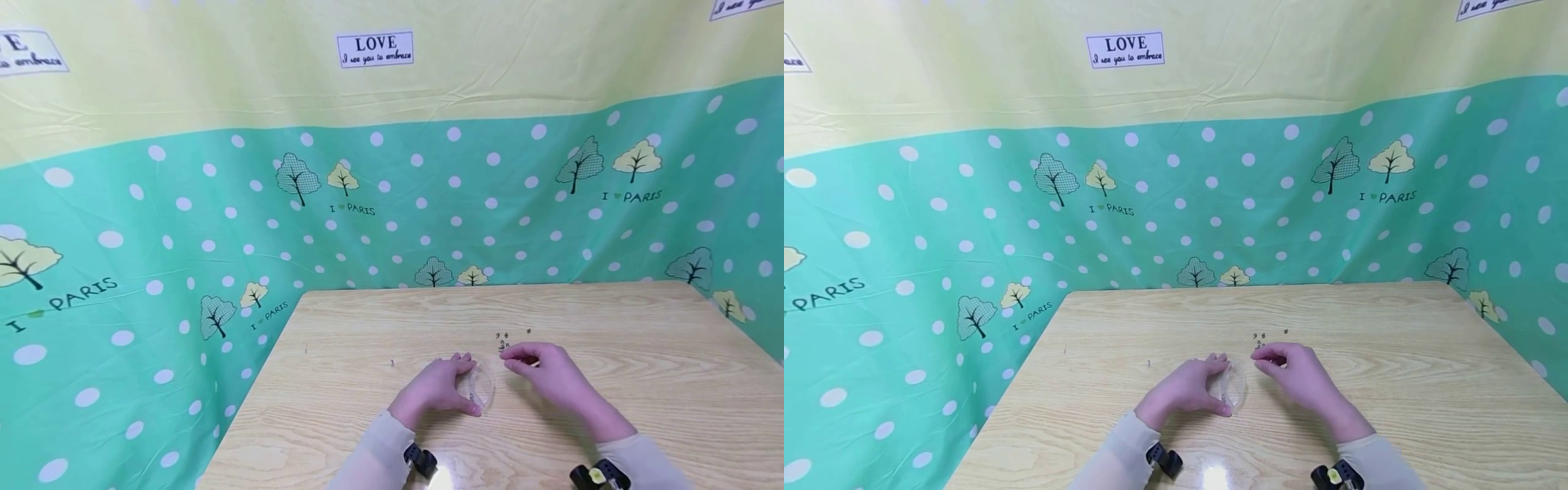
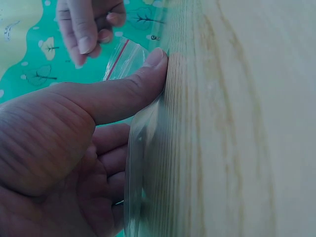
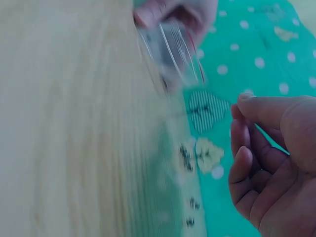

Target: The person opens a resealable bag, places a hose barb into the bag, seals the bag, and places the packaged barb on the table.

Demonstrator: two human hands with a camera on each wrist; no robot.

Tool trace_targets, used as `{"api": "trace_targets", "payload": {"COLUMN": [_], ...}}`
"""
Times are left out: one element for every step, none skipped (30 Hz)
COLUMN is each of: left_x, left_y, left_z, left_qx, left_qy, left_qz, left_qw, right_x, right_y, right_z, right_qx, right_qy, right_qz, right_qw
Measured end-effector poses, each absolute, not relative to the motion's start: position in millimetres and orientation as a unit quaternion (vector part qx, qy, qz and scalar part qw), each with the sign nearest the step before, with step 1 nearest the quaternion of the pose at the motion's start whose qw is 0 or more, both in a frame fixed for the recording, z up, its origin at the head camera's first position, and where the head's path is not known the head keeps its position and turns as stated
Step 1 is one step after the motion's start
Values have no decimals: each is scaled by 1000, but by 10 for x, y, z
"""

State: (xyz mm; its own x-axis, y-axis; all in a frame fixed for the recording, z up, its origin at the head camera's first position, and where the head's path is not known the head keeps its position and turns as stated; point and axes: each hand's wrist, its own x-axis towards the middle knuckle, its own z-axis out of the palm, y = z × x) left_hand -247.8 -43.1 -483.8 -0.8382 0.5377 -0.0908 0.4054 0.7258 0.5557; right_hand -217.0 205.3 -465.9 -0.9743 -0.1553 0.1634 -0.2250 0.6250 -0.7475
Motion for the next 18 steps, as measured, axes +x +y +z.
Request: {"api": "trace_targets", "payload": {"left_x": [-2478, -2476, -2475, -2472, -2467, -2464, -2462, -2461, -2461, -2462, -2466, -2469, -2472, -2475, -2477, -2478, -2476, -2474], "left_y": [-432, -432, -432, -433, -435, -436, -437, -438, -438, -438, -437, -437, -436, -436, -436, -435, -436, -436], "left_z": [-4836, -4835, -4834, -4834, -4832, -4834, -4832, -4833, -4834, -4835, -4840, -4842, -4843, -4844, -4844, -4846, -4845, -4843], "left_qx": [256, 256, 256, 256, 257, 257, 257, 256, 256, 256, 255, 255, 255, 255, 255, 256, 256, 256], "left_qy": [921, 921, 921, 921, 920, 921, 921, 921, 921, 921, 921, 921, 921, 921, 921, 921, 921, 920], "left_qz": [267, 267, 266, 267, 267, 266, 265, 266, 266, 266, 266, 266, 266, 267, 267, 267, 266, 267], "left_qw": [124, 124, 125, 125, 125, 126, 126, 127, 127, 127, 127, 127, 127, 126, 126, 127, 127, 126], "right_x": [-2188, -2202, -2215, -2225, -2236, -2245, -2254, -2262, -2271, -2279, -2288, -2295, -2301, -2307, -2311, -2317, -2321, -2322], "right_y": [2106, 2160, 2217, 2271, 2327, 2383, 2435, 2485, 2531, 2572, 2610, 2641, 2666, 2688, 2705, 2721, 2734, 2744], "right_z": [-4669, -4679, -4686, -4699, -4711, -4722, -4735, -4747, -4761, -4777, -4791, -4807, -4823, -4838, -4853, -4864, -4873, -4881], "right_qx": [104, 99, 95, 90, 84, 78, 72, 68, 63, 59, 56, 54, 53, 52, 51, 52, 53, 55], "right_qy": [-902, -904, -905, -907, -908, -910, -912, -913, -915, -916, -917, -919, -920, -921, -922, -923, -925, -926], "right_qz": [416, 414, 411, 409, 407, 404, 401, 399, 396, 394, 391, 389, 387, 384, 381, 379, 375, 372], "right_qw": [45, 46, 47, 47, 47, 49, 49, 49, 50, 50, 48, 47, 44, 42, 39, 37, 35, 32]}}
